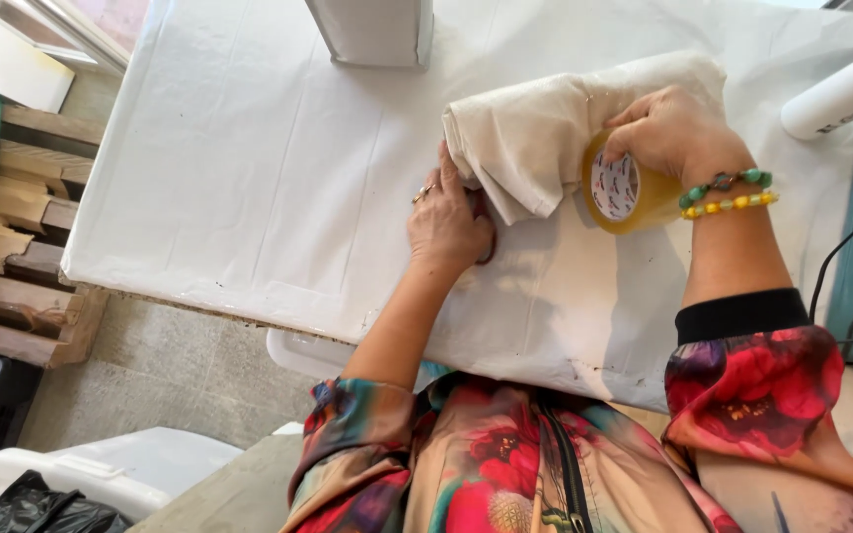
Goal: Wrapping a fabric bundle with adhesive tape and cutting it with scissors
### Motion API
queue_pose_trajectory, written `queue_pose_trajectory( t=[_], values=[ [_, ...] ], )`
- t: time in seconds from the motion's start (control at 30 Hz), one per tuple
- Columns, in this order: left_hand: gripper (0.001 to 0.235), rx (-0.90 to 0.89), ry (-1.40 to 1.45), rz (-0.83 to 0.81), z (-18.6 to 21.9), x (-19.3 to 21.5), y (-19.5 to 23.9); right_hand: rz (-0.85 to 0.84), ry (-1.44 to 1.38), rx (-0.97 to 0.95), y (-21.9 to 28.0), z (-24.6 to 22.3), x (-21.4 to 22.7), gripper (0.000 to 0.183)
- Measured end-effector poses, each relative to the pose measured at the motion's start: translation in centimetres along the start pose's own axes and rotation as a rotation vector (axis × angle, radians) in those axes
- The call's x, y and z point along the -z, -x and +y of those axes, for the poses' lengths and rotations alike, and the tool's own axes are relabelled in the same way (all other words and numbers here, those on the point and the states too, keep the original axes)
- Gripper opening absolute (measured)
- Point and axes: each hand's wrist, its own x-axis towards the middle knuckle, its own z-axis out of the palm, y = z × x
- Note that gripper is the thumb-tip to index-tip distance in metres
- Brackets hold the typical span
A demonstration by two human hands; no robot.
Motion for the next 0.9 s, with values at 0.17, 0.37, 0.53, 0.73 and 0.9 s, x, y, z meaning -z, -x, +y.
queue_pose_trajectory(
  t=[0.17,0.37,0.53,0.73,0.9],
  values=[
    [0.103,0.067,-0.184,-0.151,-2.9,4.6,0.7,-0.006,0.015,-0.052,0.8,-0.6,0.1,0.038],
    [0.086,0.203,-0.16,-0.036,-7.8,5.7,-0.3,0.001,0.089,-0.036,0.7,-1.1,0.3,0.039],
    [0.078,-0.334,-0.093,0.314,-0.4,7.1,0.5,0.021,0.102,-0.031,0.8,-1.2,-0.1,0.04],
    [0.131,-0.51,-0.482,-0.215,12.4,6.8,-2.7,0.074,0.193,0.09,1.1,-0.6,-0.8,0.037],
    [0.082,-0.362,-0.589,-0.043,11.6,-3.8,-7.0,0.075,0.195,0.107,-0.4,0.4,-1.6,0.043]
  ],
)
